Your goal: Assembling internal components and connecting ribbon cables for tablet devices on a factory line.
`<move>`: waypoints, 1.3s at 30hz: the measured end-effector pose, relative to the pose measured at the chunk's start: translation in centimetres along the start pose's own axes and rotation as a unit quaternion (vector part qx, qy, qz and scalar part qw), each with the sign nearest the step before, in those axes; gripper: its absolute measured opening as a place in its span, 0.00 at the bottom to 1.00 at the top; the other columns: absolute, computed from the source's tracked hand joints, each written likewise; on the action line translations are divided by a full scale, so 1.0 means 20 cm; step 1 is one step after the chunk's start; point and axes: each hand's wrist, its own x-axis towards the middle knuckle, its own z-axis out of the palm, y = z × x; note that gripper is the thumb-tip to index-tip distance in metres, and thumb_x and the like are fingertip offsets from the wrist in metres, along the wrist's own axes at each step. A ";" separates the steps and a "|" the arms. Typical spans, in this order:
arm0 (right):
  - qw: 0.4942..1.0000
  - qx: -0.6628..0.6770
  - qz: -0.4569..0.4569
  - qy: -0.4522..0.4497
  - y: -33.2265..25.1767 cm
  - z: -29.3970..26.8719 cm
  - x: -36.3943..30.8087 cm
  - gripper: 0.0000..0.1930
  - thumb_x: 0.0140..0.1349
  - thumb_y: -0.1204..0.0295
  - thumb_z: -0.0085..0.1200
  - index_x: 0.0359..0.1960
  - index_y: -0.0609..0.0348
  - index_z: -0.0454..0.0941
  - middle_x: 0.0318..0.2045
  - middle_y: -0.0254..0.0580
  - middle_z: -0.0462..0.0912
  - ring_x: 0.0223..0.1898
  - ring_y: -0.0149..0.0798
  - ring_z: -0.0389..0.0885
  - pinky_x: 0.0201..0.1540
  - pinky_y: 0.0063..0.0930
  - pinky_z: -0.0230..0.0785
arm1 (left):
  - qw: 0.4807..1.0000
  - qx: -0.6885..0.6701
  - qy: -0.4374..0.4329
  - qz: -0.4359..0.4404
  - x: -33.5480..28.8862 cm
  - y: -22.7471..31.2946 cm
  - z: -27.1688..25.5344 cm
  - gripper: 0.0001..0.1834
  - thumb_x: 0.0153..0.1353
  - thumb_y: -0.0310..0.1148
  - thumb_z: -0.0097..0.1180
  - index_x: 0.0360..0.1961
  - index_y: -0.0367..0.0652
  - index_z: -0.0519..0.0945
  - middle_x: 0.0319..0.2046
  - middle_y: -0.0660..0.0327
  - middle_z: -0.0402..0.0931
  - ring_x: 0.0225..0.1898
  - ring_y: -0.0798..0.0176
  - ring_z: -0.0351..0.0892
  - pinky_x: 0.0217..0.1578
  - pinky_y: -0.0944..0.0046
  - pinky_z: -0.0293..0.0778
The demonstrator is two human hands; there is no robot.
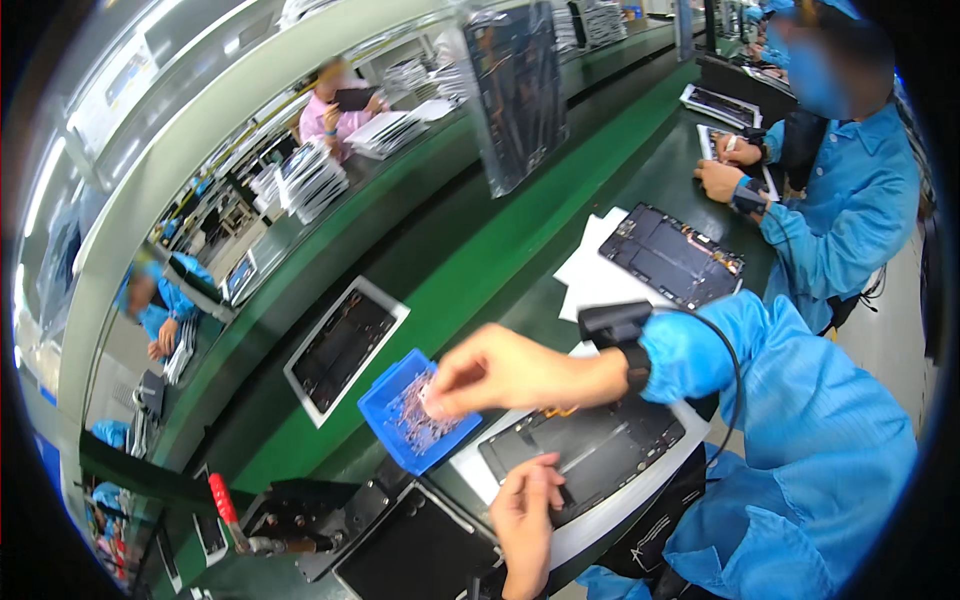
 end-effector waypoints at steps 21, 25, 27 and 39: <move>0.877 -0.317 -0.306 0.188 -0.01 -0.42 -0.81 0.09 0.59 0.71 0.68 0.42 0.51 0.89 0.33 0.30 0.82 0.32 0.35 0.80 0.33 0.30 0.69 | 0.993 -0.108 0.022 -0.052 0.24 0.01 0.39 0.10 0.69 0.31 0.63 0.44 0.34 0.84 0.33 0.61 0.80 0.29 0.65 0.75 0.32 0.65 0.71; 0.934 -0.261 -0.195 0.145 -0.09 -0.51 -0.74 0.08 0.65 0.67 0.64 0.39 0.57 0.87 0.33 0.34 0.80 0.33 0.40 0.83 0.34 0.33 0.73 | 0.998 0.029 0.008 -0.052 0.22 0.12 0.48 0.13 0.77 0.37 0.55 0.43 0.37 0.83 0.29 0.69 0.74 0.28 0.78 0.66 0.30 0.75 0.60; 0.959 -0.257 -0.113 0.026 -0.10 -0.54 -0.72 0.09 0.66 0.65 0.62 0.38 0.57 0.87 0.35 0.35 0.82 0.34 0.41 0.84 0.35 0.33 0.75 | 0.995 0.058 -0.033 -0.071 0.23 0.09 0.43 0.13 0.77 0.36 0.54 0.42 0.37 0.83 0.29 0.69 0.73 0.29 0.77 0.67 0.31 0.75 0.61; 0.950 -0.288 -0.118 -0.040 0.04 -0.64 -0.80 0.06 0.65 0.69 0.64 0.39 0.57 0.85 0.34 0.35 0.79 0.34 0.37 0.82 0.33 0.29 0.74 | 0.957 0.255 -0.139 -0.021 0.25 0.04 0.40 0.07 0.72 0.24 0.56 0.43 0.32 0.84 0.40 0.59 0.81 0.45 0.67 0.79 0.48 0.69 0.71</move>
